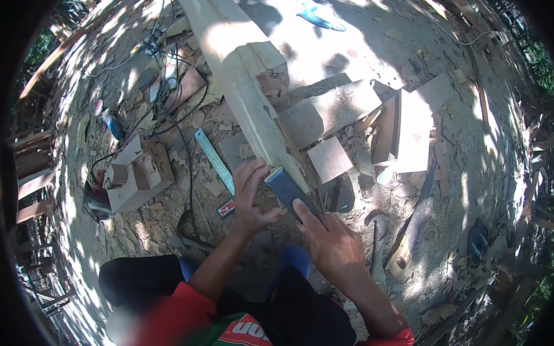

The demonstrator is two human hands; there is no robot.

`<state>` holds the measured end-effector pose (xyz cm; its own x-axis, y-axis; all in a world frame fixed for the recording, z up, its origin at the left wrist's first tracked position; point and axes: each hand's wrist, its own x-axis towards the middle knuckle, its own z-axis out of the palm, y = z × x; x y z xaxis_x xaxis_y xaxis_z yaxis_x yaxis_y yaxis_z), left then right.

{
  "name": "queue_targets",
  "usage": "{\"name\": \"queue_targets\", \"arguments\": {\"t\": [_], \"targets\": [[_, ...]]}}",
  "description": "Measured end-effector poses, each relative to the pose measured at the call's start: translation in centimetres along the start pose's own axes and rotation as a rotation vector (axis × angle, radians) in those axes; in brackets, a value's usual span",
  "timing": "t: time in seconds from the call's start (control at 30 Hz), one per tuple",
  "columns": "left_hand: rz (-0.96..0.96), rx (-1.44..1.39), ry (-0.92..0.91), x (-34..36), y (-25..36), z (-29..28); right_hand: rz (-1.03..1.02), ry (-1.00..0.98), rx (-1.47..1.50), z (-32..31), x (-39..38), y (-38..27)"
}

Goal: The person carves and smooths a piece of wood for a joint using a chisel and a hammer.

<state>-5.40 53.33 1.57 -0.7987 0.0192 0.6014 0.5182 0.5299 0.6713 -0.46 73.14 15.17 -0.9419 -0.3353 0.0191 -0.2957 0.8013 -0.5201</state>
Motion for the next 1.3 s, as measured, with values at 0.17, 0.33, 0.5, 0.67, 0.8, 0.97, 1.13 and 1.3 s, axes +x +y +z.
{"name": "queue_targets", "arguments": {"t": [0.17, 0.33, 0.5, 0.67, 0.8, 0.97, 1.13, 1.3], "targets": [[0.0, -0.041, 0.032, 0.6, 0.6, 0.1, -0.003, -0.032, -0.004, -0.8, 0.3, 0.1], [-0.012, -0.048, 0.025, 0.6, 0.6, -0.2, -0.032, -0.046, -0.009, -1.1, 0.3, 0.1], [-0.017, -0.057, 0.02, 0.6, 0.6, -0.2, -0.019, -0.014, 0.021, -0.6, 0.3, 0.1], [-0.034, -0.035, 0.005, 0.6, 0.9, -0.2, -0.001, -0.015, 0.049, -0.5, 0.2, 0.1], [-0.016, 0.005, -0.023, 0.3, 0.3, -0.2, -0.002, -0.035, -0.015, -0.8, 0.4, 0.3], [-0.018, -0.022, 0.034, 1.2, 1.0, 0.1, 0.02, 0.099, -0.027, -1.2, 1.5, 1.5], [0.008, -0.038, -0.007, 1.1, 0.5, -0.9, 0.125, 0.393, 0.061, -2.8, 4.6, 2.7], [-0.013, -0.064, -0.018, 1.1, 1.0, -0.9, 0.075, 0.129, 0.071, -1.7, -0.4, -0.2]]}}
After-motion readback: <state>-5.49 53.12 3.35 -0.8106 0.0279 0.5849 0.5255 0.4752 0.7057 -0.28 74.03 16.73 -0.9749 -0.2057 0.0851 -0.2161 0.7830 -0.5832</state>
